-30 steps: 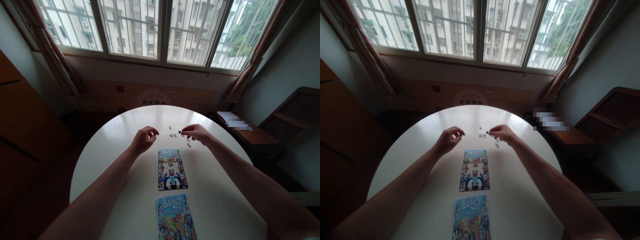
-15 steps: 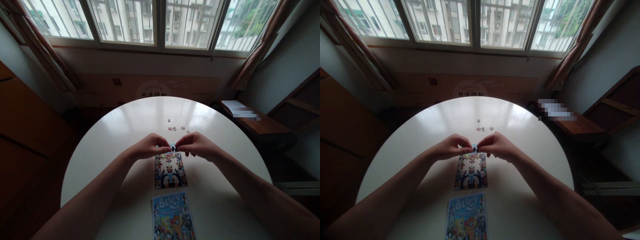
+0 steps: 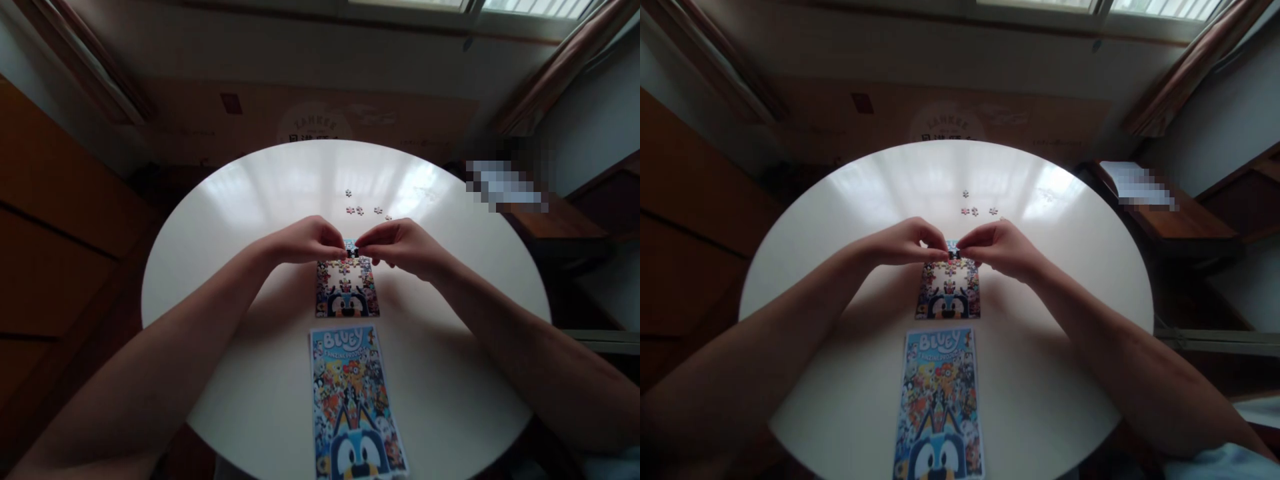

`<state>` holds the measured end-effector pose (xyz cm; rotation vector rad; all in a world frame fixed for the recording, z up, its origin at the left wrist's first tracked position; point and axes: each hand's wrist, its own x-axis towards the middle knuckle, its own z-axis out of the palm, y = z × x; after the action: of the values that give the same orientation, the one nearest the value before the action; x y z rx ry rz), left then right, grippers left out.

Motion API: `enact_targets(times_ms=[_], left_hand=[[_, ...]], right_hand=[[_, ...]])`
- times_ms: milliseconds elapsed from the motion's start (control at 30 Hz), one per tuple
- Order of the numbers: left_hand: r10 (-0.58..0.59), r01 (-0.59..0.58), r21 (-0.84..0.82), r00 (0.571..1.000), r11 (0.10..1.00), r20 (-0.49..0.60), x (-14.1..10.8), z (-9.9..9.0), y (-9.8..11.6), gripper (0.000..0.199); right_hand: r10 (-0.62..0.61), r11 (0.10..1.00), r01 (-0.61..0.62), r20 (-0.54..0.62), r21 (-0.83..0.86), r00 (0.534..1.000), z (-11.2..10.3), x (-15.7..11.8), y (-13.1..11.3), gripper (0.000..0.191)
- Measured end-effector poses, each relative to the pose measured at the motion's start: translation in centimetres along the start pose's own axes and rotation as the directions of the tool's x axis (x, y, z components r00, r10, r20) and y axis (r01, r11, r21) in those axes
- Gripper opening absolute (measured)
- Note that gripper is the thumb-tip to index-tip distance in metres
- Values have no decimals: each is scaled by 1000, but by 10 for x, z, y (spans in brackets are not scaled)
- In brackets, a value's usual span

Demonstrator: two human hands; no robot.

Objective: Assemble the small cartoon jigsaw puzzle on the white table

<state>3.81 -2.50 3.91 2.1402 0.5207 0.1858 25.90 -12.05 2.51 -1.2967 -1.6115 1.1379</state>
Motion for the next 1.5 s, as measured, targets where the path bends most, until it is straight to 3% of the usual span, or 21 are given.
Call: enact_targets(times_ms=[133,233,333,533,767,1033,1267,1500], left_hand=[[-10,9,-76,1000,997,-9,0,1,0,23],[-25,23,-133,1000,991,-12,0,1,2,24],[-48,46,-155,999,987,-8,-1,1,3,24],[-45,53,-182,998,982,46,-2,0,5,25],[-38,55,-120,990,991,134,-1,-1,0,24],[-26,36,-55,984,998,174,-4,-4,2,23],[-32,46,-89,988,995,154,-4,-4,2,29],[-28,56,-163,985,985,171,-2,3,5,22]], right_hand=[[-195,974,190,-27,-124,980,0,-4,-2,20],[-379,875,357,-5,-327,925,-2,-7,-4,14],[-476,776,452,61,-439,877,-5,-9,-6,13],[-492,741,486,117,-463,862,-5,-10,-6,17],[-541,680,577,221,-452,811,-6,-10,-6,16],[-501,715,524,183,-463,846,-3,-12,-5,12],[-512,713,538,190,-450,838,-4,-12,-5,7],[-546,702,545,144,-457,825,0,-13,-5,6]])
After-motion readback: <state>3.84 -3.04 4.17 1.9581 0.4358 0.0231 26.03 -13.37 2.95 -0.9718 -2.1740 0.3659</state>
